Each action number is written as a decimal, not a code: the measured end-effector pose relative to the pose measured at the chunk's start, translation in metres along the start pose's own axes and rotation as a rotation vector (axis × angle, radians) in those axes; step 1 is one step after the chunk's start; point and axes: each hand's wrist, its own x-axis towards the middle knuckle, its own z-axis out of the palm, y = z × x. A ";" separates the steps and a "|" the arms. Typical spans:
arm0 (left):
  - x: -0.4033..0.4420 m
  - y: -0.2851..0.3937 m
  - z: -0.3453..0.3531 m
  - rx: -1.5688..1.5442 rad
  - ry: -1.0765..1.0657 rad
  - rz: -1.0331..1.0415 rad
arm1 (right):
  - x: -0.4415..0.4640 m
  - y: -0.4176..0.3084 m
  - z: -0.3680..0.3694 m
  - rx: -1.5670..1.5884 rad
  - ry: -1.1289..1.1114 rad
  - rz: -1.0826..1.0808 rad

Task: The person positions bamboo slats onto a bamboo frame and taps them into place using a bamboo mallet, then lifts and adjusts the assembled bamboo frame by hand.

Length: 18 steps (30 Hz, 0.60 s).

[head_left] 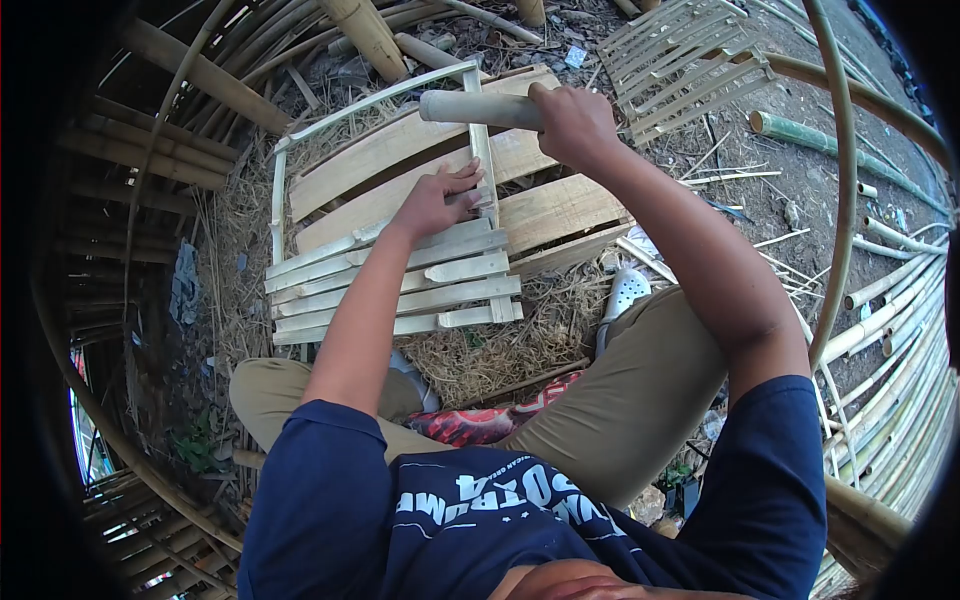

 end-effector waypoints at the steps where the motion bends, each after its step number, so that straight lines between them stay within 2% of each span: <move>1: 0.003 0.007 -0.009 -0.043 -0.040 -0.073 | 0.000 0.002 0.001 0.005 -0.014 0.001; 3: 0.011 0.016 -0.028 -0.128 -0.117 -0.217 | -0.003 0.005 0.003 0.025 -0.022 -0.005; 6: 0.022 -0.008 -0.018 -0.005 0.198 -0.102 | -0.008 0.011 -0.001 0.054 -0.050 0.010; 7: 0.025 -0.010 -0.014 -0.056 0.260 -0.048 | -0.009 0.013 -0.003 0.061 -0.061 0.017; 10: 0.030 -0.019 0.004 0.282 0.250 -0.027 | -0.019 0.026 -0.004 0.102 -0.042 0.027; 11: 0.035 -0.023 0.006 0.273 0.063 -0.156 | -0.022 0.031 -0.003 0.108 -0.038 0.027; 15: 0.039 -0.029 0.016 0.391 0.129 -0.129 | -0.034 0.039 -0.006 0.052 -0.184 -0.056; 18: 0.039 -0.037 0.021 0.481 0.113 -0.159 | -0.045 0.037 0.002 0.059 -0.131 -0.111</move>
